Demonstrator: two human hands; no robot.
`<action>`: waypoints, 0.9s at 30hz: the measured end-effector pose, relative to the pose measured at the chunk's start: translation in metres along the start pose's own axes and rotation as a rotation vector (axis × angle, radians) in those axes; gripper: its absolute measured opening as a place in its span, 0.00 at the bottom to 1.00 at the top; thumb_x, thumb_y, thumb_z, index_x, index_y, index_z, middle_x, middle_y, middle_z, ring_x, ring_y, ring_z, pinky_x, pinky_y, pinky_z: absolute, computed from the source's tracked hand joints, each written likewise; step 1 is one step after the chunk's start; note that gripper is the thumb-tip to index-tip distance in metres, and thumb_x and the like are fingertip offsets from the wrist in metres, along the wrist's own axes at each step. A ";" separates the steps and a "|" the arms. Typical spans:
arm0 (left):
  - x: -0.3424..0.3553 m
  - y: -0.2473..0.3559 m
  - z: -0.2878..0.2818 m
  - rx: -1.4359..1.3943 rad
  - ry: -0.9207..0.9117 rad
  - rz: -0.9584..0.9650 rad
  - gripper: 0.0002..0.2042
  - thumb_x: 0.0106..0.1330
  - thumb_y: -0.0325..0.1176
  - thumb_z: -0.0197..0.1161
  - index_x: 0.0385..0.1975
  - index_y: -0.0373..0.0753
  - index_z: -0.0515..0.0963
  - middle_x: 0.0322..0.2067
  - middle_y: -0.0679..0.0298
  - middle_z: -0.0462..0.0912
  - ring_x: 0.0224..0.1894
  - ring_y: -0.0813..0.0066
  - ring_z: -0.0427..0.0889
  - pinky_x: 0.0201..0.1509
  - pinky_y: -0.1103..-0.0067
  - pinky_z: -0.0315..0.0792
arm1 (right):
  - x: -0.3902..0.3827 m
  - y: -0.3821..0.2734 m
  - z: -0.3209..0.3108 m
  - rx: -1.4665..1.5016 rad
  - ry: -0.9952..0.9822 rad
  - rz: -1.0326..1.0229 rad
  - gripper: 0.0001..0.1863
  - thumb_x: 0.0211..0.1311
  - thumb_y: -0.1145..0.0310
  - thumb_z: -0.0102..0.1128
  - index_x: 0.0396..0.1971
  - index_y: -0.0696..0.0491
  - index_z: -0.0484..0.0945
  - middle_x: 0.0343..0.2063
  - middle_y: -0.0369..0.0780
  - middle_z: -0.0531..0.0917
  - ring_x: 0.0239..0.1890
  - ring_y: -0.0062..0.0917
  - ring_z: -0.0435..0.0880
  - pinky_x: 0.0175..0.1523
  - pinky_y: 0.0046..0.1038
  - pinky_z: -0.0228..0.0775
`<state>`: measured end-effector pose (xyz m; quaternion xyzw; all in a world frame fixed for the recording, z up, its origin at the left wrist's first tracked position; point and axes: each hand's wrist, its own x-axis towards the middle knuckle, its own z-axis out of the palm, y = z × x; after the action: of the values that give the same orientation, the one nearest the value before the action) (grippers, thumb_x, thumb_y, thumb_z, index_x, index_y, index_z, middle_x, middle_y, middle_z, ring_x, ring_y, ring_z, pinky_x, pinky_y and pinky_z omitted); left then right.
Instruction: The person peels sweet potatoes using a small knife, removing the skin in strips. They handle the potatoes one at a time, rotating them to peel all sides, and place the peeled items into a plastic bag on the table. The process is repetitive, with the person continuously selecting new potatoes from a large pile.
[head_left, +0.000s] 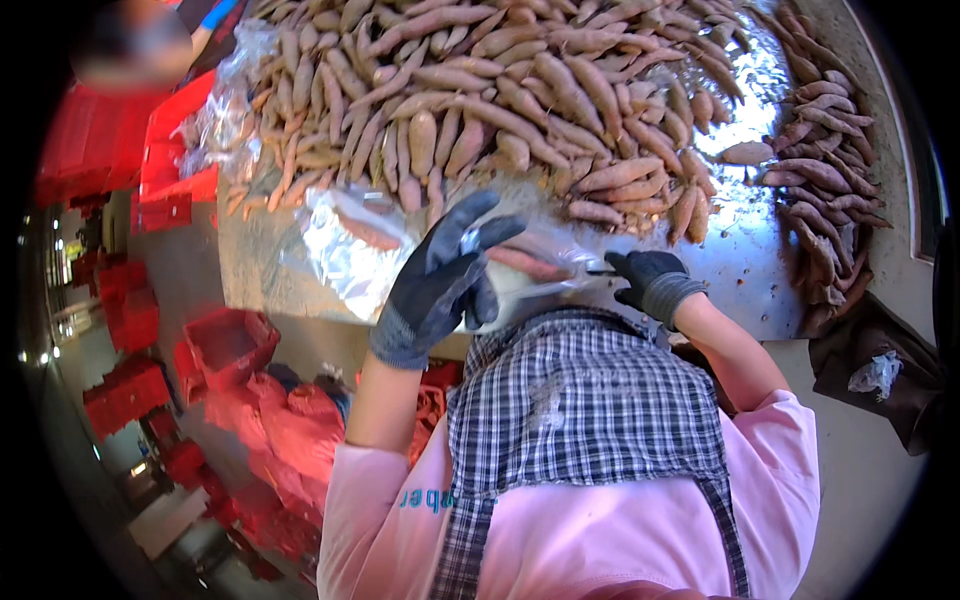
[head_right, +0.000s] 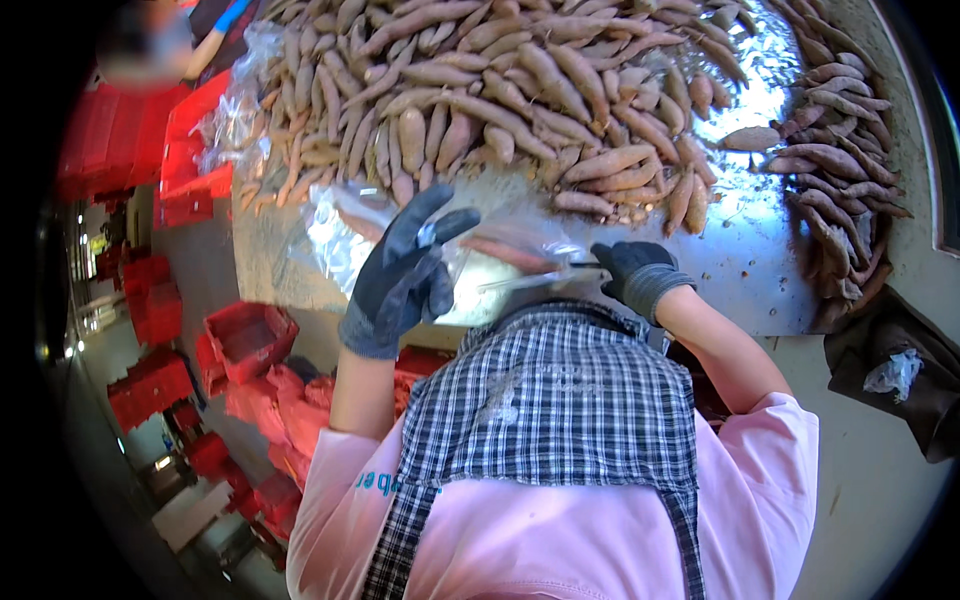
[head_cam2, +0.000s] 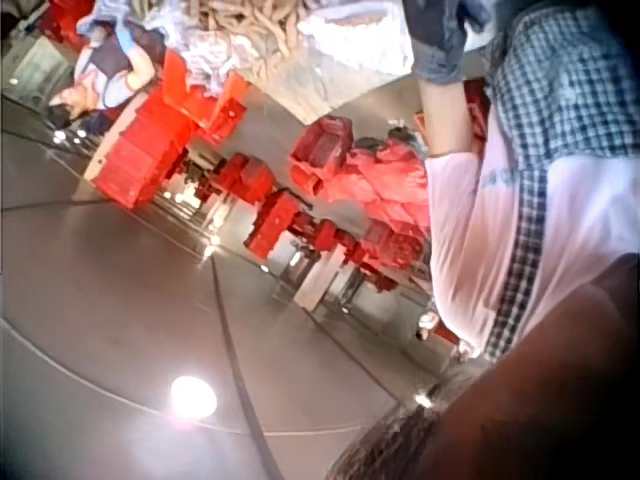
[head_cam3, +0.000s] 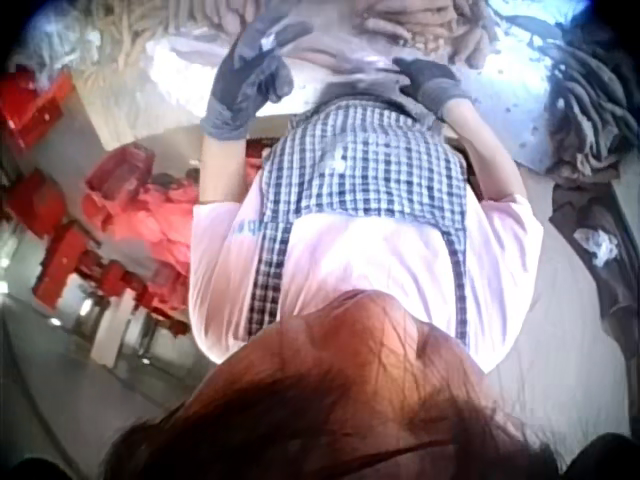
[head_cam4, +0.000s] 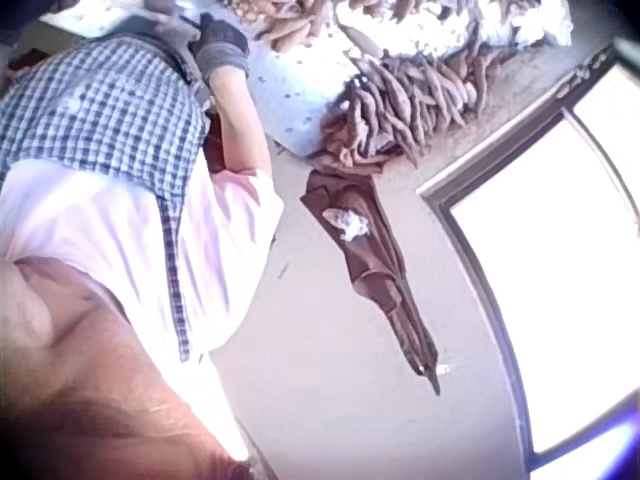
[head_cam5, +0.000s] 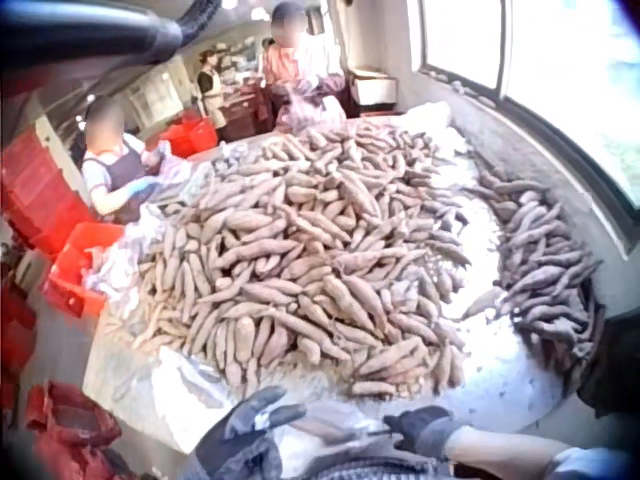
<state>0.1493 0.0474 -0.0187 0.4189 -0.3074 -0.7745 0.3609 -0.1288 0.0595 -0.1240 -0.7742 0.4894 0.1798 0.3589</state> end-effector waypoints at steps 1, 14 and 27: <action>-0.001 0.000 -0.001 -0.028 0.002 0.003 0.30 0.60 0.30 0.54 0.63 0.38 0.52 0.54 0.50 0.70 0.14 0.82 0.72 0.17 0.88 0.65 | 0.003 0.018 0.011 0.083 0.088 -0.072 0.23 0.50 0.61 0.60 0.48 0.48 0.73 0.34 0.47 0.80 0.36 0.38 0.80 0.42 0.36 0.71; 0.072 0.005 0.032 -0.178 -0.196 -0.151 0.25 0.64 0.31 0.52 0.61 0.36 0.55 0.51 0.49 0.72 0.28 0.72 0.81 0.28 0.82 0.75 | 0.149 0.075 -0.095 0.479 0.919 0.122 0.24 0.53 0.58 0.60 0.50 0.47 0.72 0.45 0.46 0.78 0.47 0.42 0.76 0.51 0.33 0.67; 0.149 -0.041 0.014 0.048 0.084 -0.080 0.20 0.65 0.38 0.56 0.55 0.40 0.66 0.42 0.69 0.75 0.25 0.83 0.73 0.27 0.86 0.68 | 0.073 0.069 -0.065 0.501 0.680 -0.547 0.27 0.50 0.69 0.63 0.53 0.55 0.69 0.47 0.46 0.76 0.51 0.35 0.75 0.56 0.31 0.65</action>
<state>0.0665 -0.0490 -0.1081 0.4716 -0.2932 -0.7625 0.3320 -0.1617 -0.0524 -0.1526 -0.7789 0.3861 -0.3062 0.3879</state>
